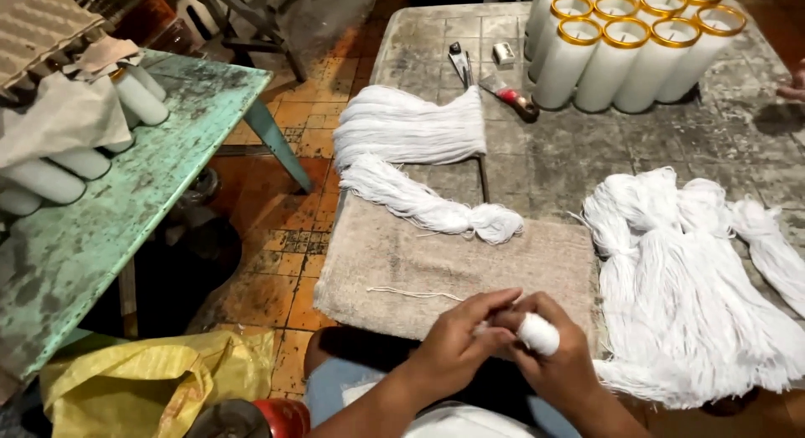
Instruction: Winding and tying bundles of thread to prepare candle wicks on a workshop table.
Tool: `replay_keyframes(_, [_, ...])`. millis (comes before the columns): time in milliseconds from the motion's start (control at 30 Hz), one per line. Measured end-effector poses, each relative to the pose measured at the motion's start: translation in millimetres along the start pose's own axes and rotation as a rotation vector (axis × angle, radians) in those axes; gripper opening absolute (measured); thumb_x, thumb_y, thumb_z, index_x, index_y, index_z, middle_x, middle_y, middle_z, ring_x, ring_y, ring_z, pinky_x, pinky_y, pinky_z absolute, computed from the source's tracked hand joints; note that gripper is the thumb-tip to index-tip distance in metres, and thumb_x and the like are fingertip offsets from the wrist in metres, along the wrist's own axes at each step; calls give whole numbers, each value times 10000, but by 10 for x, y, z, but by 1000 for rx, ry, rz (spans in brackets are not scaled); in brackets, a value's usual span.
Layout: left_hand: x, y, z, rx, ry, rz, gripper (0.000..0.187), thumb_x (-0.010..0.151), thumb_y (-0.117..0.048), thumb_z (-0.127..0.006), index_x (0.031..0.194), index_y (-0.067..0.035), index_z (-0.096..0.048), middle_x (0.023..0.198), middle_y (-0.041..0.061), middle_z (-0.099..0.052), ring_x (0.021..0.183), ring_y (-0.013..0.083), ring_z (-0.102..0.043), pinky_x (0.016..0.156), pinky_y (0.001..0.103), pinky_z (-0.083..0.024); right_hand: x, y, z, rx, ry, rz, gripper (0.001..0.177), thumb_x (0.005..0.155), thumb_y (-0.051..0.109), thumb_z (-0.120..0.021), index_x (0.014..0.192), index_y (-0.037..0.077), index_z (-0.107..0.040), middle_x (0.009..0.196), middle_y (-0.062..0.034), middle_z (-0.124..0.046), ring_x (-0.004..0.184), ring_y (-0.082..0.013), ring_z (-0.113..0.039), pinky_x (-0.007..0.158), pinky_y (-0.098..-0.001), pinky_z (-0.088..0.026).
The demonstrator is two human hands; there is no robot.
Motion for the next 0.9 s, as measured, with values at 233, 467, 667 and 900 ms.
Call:
replay_keyframes(233, [84,463,9,-445,-88,408,239,883,-161,-779,1102,-76,-737,1042,35,-753,964,100,-687,884,233,-541,223,41,113,221,-58,-20,33,909,78,-694,934,93,-710,883,-32,-603,802,-148,-614,767,-273,-498])
replay_keyframes(467, [134,215,135,-91,-119,130,75,910,-114,-785,963,-167,-787,960,0,-533,888,129,-553,788,233,-447,-216,-988,-584,1156,1,-713,166,991,144,-617,979,-21,-631,675,-147,-646,436,-165,-590,359,-233,-466])
replay_keyframes(667, [91,178,-31,-66,102,153,147,879,-90,-806,954,-216,-791,1159,7,-407,974,120,-494,902,235,-517,-308,-714,-848,1402,150,-1041,198,828,-92,-677,998,-183,-630,700,-166,-630,466,-166,-635,412,-216,-561])
replay_keyframes(900, [103,130,320,-82,-373,82,78,877,-113,-806,944,-90,-774,982,17,-482,881,122,-524,707,205,-490,83,-378,-271,752,36,-234,70,993,88,-625,1051,51,-634,933,-54,-602,689,-126,-571,595,-256,-522])
Point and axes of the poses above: each hand's wrist, its own x-axis towards the middle knuckle, its own z-axis out of the back of the hand, y = z × x, the point moved 9 cm from there along x, towards the middle knuckle
